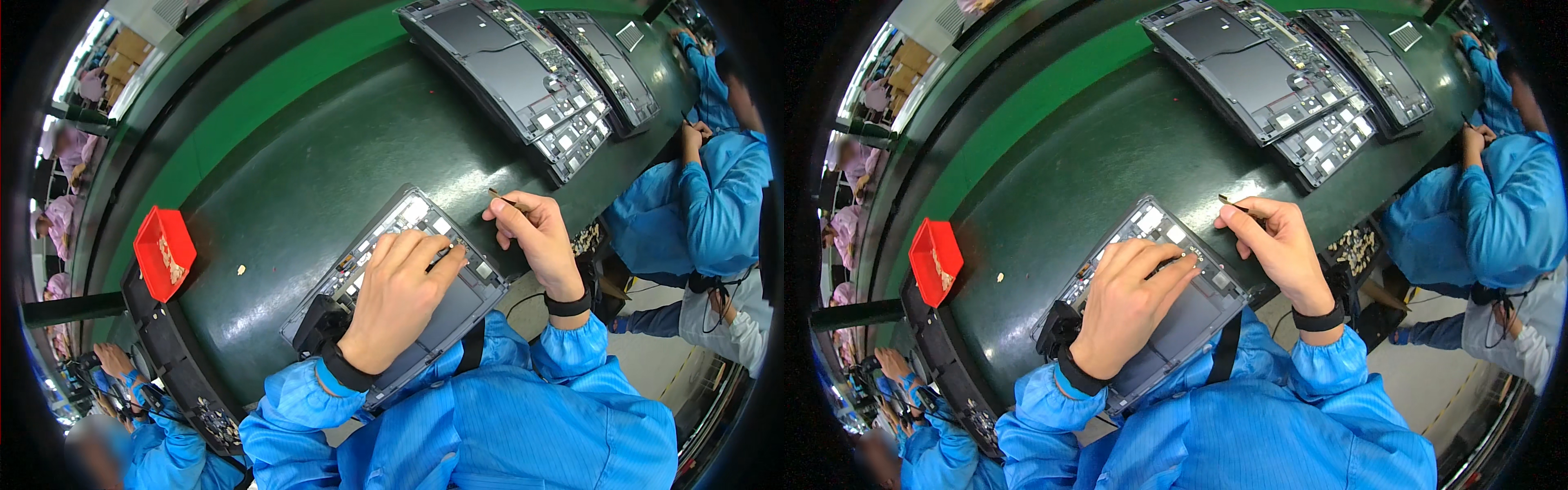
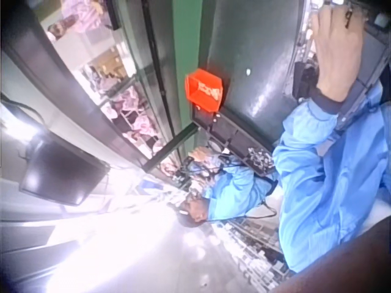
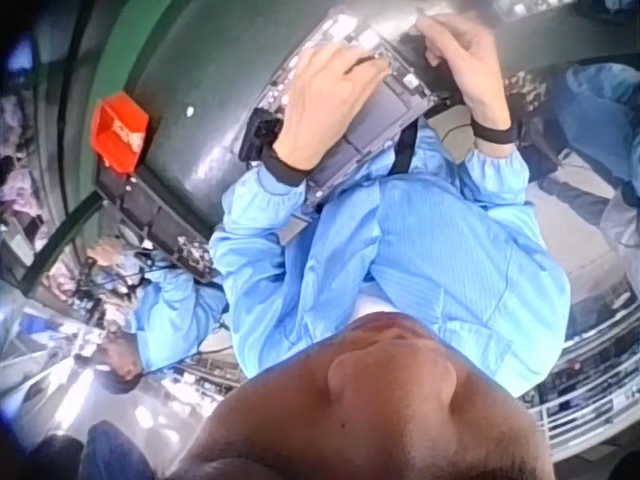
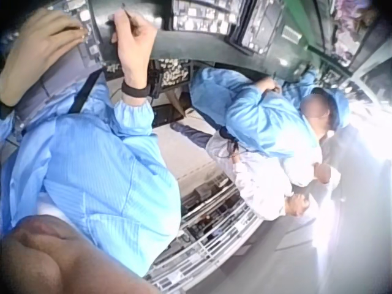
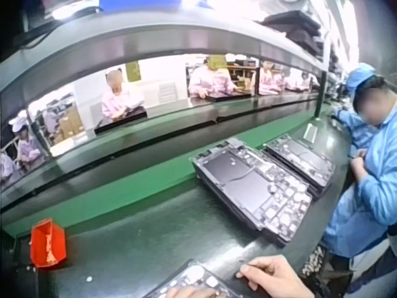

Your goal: Assembling internal components, including wiring and circuit boards, into an electronic device housing on a production line.

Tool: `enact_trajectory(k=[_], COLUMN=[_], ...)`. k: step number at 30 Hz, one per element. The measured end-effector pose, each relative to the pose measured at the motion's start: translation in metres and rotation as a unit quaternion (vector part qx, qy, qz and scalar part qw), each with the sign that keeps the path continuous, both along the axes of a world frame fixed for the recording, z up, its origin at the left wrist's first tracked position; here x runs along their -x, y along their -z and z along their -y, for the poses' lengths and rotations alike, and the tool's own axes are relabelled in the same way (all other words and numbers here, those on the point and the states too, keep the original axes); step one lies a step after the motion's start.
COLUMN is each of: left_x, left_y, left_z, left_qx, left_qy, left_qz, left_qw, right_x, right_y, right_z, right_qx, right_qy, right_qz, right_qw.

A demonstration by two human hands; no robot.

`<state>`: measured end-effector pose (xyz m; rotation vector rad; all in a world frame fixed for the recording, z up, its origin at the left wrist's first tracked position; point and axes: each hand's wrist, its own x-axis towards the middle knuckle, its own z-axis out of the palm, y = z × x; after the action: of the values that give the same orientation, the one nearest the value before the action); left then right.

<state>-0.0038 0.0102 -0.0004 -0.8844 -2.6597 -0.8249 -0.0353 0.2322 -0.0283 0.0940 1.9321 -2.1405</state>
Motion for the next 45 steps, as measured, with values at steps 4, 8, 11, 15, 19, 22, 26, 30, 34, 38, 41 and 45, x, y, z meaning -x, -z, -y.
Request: enact_trajectory(k=[4,8,11,15,19,22,26,30,34,38,41,45], left_x=[0.000,0.000,0.002,0.004,0.004,-0.001,-0.015,-0.033,-0.053,-0.062,-0.060,-0.056], left_y=[-0.004,-0.004,-0.003,-0.003,-0.002,-0.002,-0.012,-0.013,-0.002,-0.002,-0.002,-0.019], left_z=[-0.005,-0.008,-0.008,-0.007,-0.006,-0.007,-0.010,-0.005,-0.005,-0.006,-0.005,0.000], left_qx=[0.017,0.010,-0.007,-0.030,-0.038,-0.046,0.050,0.123,0.120,0.124,0.129,0.134], left_qy=[-0.010,-0.024,-0.015,-0.005,-0.006,-0.024,-0.041,-0.015,-0.021,-0.036,-0.029,-0.064], left_qz=[-0.007,0.010,0.030,0.040,0.052,0.075,0.053,0.104,0.155,0.145,0.145,0.103], left_qw=[1.000,1.000,0.999,0.999,0.998,0.996,0.996,0.987,0.980,0.981,0.981,0.984], right_x=[0.001,0.001,0.000,-0.001,-0.002,-0.003,-0.006,-0.010,-0.012,-0.012,-0.014,-0.023], right_y=[-0.002,0.001,0.001,0.000,0.000,-0.001,-0.001,-0.003,-0.016,-0.021,-0.023,-0.008], right_z=[-0.002,-0.003,-0.004,-0.003,-0.001,0.000,0.005,0.016,0.030,0.032,0.033,0.031], right_qx=[-0.006,-0.001,-0.009,-0.017,-0.013,-0.023,-0.072,-0.207,-0.323,-0.350,-0.374,-0.392], right_qy=[-0.003,-0.004,-0.008,-0.011,-0.006,-0.009,-0.009,0.000,-0.017,-0.025,-0.033,0.002], right_qz=[0.003,-0.002,-0.004,-0.005,-0.014,-0.009,-0.028,-0.097,-0.107,-0.111,-0.108,-0.192], right_qw=[1.000,1.000,1.000,1.000,1.000,1.000,0.997,0.973,0.940,0.930,0.920,0.900])
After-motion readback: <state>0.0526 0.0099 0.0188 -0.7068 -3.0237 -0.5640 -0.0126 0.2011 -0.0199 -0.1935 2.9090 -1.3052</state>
